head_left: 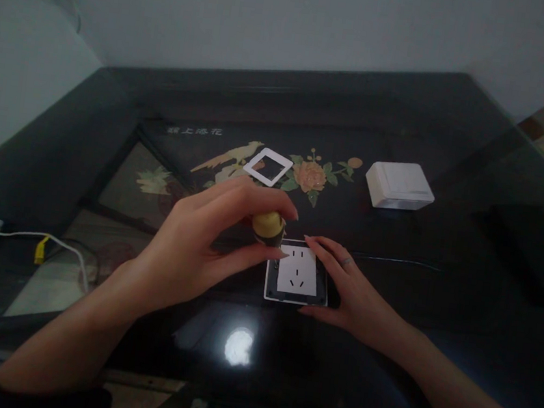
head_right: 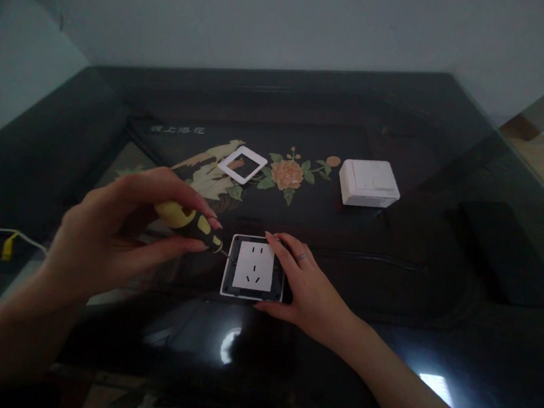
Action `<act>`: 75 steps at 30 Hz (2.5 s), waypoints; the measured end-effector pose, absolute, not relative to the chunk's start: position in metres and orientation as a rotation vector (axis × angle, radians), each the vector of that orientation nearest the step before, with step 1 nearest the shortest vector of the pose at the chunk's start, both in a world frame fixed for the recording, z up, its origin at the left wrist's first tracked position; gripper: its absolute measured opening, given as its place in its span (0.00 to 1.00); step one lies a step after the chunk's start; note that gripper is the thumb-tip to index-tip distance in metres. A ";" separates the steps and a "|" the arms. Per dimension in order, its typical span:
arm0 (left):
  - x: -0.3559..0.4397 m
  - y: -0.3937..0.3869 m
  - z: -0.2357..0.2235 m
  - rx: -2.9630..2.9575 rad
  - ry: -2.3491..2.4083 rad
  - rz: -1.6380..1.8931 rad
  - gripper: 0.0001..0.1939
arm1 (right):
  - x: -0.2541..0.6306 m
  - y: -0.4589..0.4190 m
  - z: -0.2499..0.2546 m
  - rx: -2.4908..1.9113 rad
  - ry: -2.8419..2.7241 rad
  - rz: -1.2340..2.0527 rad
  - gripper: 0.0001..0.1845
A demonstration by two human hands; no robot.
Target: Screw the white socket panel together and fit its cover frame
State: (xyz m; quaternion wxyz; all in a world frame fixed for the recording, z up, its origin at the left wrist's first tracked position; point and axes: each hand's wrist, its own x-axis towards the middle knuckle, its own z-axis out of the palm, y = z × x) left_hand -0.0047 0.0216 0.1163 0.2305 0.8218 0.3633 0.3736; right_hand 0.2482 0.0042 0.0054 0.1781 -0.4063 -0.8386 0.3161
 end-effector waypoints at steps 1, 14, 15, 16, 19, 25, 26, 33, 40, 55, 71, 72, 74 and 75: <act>-0.003 0.021 0.115 2.260 1.035 1.051 0.16 | 0.248 0.004 0.005 -1.150 -2.372 0.895 0.54; 0.011 0.012 0.105 2.099 1.064 1.169 0.25 | 0.248 0.004 0.005 -1.141 -2.376 0.875 0.54; 0.010 0.012 0.105 2.070 1.022 1.150 0.28 | 0.248 0.004 0.005 -1.136 -2.378 0.869 0.54; 0.009 0.013 0.106 2.063 0.991 1.137 0.30 | 0.249 0.004 0.004 -1.130 -2.379 0.866 0.54; 0.003 0.013 0.112 2.153 0.977 1.066 0.25 | 0.250 0.005 0.002 -1.126 -2.374 0.874 0.56; -0.013 0.013 0.131 2.288 1.034 0.800 0.28 | 0.250 0.004 0.001 -1.116 -2.385 0.868 0.57; -0.014 0.014 0.133 2.293 1.055 0.782 0.28 | 0.250 0.004 0.001 -1.113 -2.386 0.865 0.57; -0.007 0.019 0.121 2.319 0.968 1.023 0.19 | 0.249 0.005 0.004 -1.115 -2.384 0.873 0.58; 0.002 0.020 0.108 2.503 0.954 1.276 0.14 | 0.248 0.004 0.002 -1.106 -2.371 0.875 0.57; -0.001 0.015 0.121 2.185 0.996 0.835 0.20 | 0.250 0.005 0.001 -1.101 -2.368 0.865 0.55; -0.019 0.028 0.117 2.118 1.143 1.362 0.23 | 0.250 0.005 0.002 -1.144 -2.352 0.939 0.56; -0.022 0.033 0.115 2.115 1.195 1.382 0.23 | 0.249 0.005 0.002 -1.151 -2.349 0.949 0.56; -0.026 0.044 0.110 2.129 1.372 1.339 0.22 | 0.249 0.005 0.003 -1.169 -2.343 0.975 0.56; -0.028 0.049 0.106 2.154 1.416 1.310 0.22 | 0.249 0.006 0.003 -1.182 -2.338 0.989 0.55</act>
